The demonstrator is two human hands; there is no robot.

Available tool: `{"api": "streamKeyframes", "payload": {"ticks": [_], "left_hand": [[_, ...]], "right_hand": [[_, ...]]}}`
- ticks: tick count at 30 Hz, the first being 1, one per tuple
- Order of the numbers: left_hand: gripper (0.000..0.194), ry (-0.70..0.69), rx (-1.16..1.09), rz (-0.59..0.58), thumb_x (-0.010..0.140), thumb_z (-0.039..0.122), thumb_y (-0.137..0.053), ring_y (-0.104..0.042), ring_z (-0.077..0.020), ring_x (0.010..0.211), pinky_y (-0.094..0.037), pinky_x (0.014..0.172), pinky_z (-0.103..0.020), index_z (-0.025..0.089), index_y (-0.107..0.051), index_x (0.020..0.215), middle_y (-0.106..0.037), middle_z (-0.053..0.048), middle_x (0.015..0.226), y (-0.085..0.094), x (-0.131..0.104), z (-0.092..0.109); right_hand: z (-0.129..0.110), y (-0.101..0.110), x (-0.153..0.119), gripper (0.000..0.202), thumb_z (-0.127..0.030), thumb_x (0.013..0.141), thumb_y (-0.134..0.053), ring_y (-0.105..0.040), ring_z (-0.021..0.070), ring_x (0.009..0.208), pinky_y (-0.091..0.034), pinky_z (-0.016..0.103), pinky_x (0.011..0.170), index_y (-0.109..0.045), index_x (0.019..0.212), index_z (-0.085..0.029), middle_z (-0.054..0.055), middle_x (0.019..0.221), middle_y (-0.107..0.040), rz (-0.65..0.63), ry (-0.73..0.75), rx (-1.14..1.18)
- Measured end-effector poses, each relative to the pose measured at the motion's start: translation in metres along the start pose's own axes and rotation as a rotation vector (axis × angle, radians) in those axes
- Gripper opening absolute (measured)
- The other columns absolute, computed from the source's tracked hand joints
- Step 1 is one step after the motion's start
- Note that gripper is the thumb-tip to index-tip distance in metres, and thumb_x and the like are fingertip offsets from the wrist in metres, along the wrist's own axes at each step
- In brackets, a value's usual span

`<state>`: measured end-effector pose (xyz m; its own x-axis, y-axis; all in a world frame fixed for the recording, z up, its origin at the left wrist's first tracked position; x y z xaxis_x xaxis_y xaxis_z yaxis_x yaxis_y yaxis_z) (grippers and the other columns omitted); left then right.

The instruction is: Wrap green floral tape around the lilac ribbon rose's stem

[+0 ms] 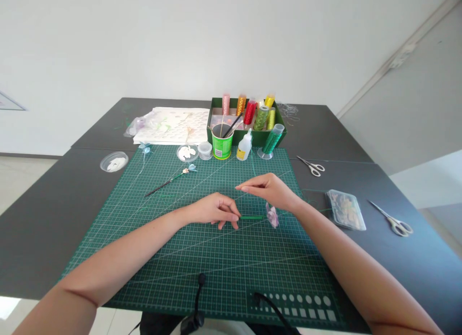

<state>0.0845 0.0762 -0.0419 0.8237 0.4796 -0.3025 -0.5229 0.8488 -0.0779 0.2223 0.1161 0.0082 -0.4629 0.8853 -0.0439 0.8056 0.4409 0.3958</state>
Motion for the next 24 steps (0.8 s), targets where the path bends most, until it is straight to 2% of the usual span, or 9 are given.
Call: {"api": "streamKeyframes", "payload": {"ticks": [6, 10, 13, 17, 22, 24], "left_hand": [[0.028, 0.001, -0.019, 0.011, 0.084, 0.040, -0.080, -0.059, -0.0079, 0.049, -0.037, 0.039, -0.016, 0.015, -0.071, 0.090, -0.081, -0.009, 0.087, 0.004, -0.001, 0.000], [0.030, -0.001, -0.057, 0.052, 0.081, 0.041, -0.082, -0.058, -0.0074, 0.047, -0.036, 0.038, -0.016, 0.014, -0.070, 0.090, -0.080, -0.009, 0.085, 0.007, -0.001, -0.001], [0.031, -0.032, -0.086, 0.093, 0.079, 0.041, -0.084, -0.058, -0.0080, 0.046, -0.035, 0.037, -0.016, 0.014, -0.069, 0.086, -0.080, -0.009, 0.081, 0.008, -0.001, 0.001], [0.033, -0.105, -0.141, 0.235, 0.081, 0.042, -0.082, -0.055, -0.0070, 0.046, -0.034, 0.038, -0.016, 0.014, -0.065, 0.082, -0.079, -0.009, 0.080, 0.021, -0.005, 0.005], [0.032, -0.178, -0.193, 0.402, 0.082, 0.041, -0.080, -0.052, -0.0053, 0.048, -0.033, 0.040, -0.016, 0.014, -0.063, 0.087, -0.079, -0.009, 0.085, 0.045, -0.010, 0.010], [0.033, -0.186, -0.207, 0.434, 0.082, 0.039, -0.080, -0.052, -0.0060, 0.048, -0.034, 0.040, -0.016, 0.014, -0.065, 0.097, -0.079, -0.008, 0.084, 0.048, -0.011, 0.011]], "right_hand": [[0.021, -0.004, 0.005, 0.033, -0.047, 0.089, -0.071, -0.076, 0.0252, 0.098, -0.058, 0.037, 0.088, -0.084, 0.104, -0.020, 0.008, 0.103, -0.082, -0.055, -0.033, 0.037], [0.035, -0.009, 0.007, 0.037, -0.049, 0.089, -0.069, -0.075, 0.0242, 0.092, -0.057, 0.035, 0.081, -0.084, 0.104, -0.019, 0.009, 0.101, -0.082, -0.059, -0.039, 0.003], [0.038, -0.015, 0.007, 0.032, -0.046, 0.089, -0.069, -0.073, 0.0218, 0.084, -0.055, 0.032, 0.075, -0.085, 0.096, -0.019, 0.008, 0.093, -0.081, -0.097, -0.011, -0.046], [0.036, -0.017, 0.003, 0.023, -0.040, 0.088, -0.072, -0.072, 0.0200, 0.080, -0.054, 0.031, 0.077, -0.085, 0.087, -0.021, 0.005, 0.087, -0.081, -0.121, 0.008, -0.071], [0.028, -0.022, -0.004, 0.024, -0.039, 0.091, -0.069, -0.075, 0.0230, 0.090, -0.055, 0.033, 0.081, -0.085, 0.099, -0.023, 0.005, 0.099, -0.082, -0.237, -0.026, -0.036], [0.023, -0.024, -0.006, 0.027, -0.041, 0.092, -0.068, -0.075, 0.0227, 0.088, -0.055, 0.032, 0.077, -0.085, 0.101, -0.022, 0.006, 0.099, -0.082, -0.282, -0.021, -0.021]]}}
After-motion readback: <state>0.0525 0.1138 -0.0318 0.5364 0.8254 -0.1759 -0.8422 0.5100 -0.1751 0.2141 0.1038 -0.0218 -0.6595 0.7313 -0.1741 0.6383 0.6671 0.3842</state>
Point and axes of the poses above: each hand's wrist, its own x-axis towards the middle knuckle, its own y-axis out of the back of the hand, z = x × y, the point moved 8 cm from there along x, towards the middle knuckle
